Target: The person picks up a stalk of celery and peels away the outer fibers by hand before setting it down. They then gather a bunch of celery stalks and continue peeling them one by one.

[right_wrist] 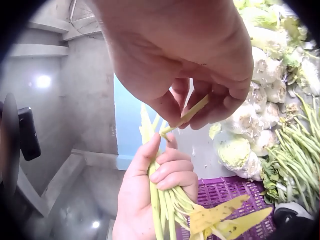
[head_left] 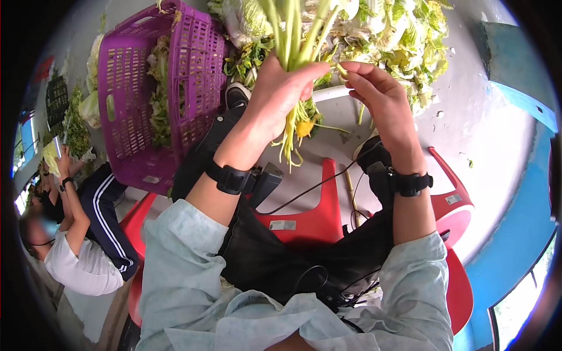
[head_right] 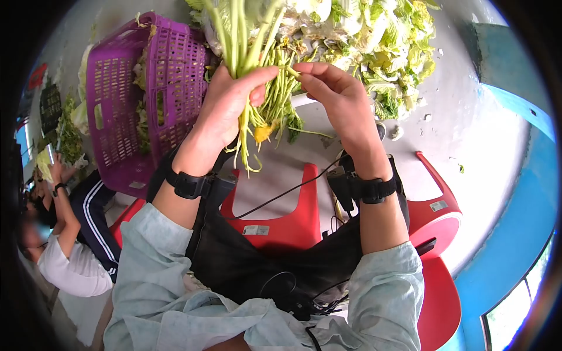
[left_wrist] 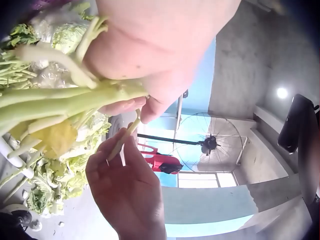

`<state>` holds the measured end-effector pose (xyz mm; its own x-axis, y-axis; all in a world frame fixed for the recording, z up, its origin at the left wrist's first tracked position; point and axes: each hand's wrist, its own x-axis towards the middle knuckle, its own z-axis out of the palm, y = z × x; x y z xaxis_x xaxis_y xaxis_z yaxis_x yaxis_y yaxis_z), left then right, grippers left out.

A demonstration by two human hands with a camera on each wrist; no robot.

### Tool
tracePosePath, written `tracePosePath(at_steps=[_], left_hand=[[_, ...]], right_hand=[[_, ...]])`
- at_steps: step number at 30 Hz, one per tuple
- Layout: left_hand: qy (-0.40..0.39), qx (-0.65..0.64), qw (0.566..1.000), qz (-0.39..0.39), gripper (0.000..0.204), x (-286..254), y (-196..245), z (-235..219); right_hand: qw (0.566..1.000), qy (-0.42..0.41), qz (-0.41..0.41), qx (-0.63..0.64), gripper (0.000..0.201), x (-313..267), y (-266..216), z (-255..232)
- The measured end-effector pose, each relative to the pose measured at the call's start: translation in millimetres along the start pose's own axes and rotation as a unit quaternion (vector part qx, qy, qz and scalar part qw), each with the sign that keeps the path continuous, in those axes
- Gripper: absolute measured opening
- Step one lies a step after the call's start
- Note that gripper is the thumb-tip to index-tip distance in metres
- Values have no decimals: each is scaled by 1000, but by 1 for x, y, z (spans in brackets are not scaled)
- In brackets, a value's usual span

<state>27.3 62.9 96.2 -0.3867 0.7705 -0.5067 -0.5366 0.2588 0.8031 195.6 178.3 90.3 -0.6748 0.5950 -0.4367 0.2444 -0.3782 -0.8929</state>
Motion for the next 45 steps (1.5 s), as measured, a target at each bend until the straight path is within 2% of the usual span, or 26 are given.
tracePosePath(at_steps=[6,9,15,19,26,29,32,36,39,43,45], left_hand=[[-19,14,1000,-13,21,-6,-2,13],[-1,31,999,-12,22,-6,-3,15],[-25,38,997,-65,19,-10,-11,27],[-59,42,996,-50,18,-4,-19,27],[-38,64,997,-12,21,2,-5,42],[-69,113,991,23,21,1,-2,38],[-38,176,983,22,21,-5,-2,36],[-31,148,988,18,23,-1,-3,34],[25,177,984,-30,12,-3,7,42],[17,131,991,-29,10,-3,5,41],[-14,121,992,7,19,-1,-4,35]], right_hand=[[998,-32,-4,45,25,0,7,4],[999,-43,-8,14,24,-3,1,3],[998,-47,13,42,25,-11,7,-3],[999,-25,18,44,21,-10,10,-11],[992,47,-10,113,17,0,-4,-15],[989,47,-43,135,18,3,-10,-24],[988,52,-48,135,18,4,-6,-24],[989,49,-17,142,9,2,-13,-19],[990,64,-5,124,11,0,-16,-18],[992,69,-12,100,13,2,-17,-22],[994,66,-13,85,13,1,-17,-23]])
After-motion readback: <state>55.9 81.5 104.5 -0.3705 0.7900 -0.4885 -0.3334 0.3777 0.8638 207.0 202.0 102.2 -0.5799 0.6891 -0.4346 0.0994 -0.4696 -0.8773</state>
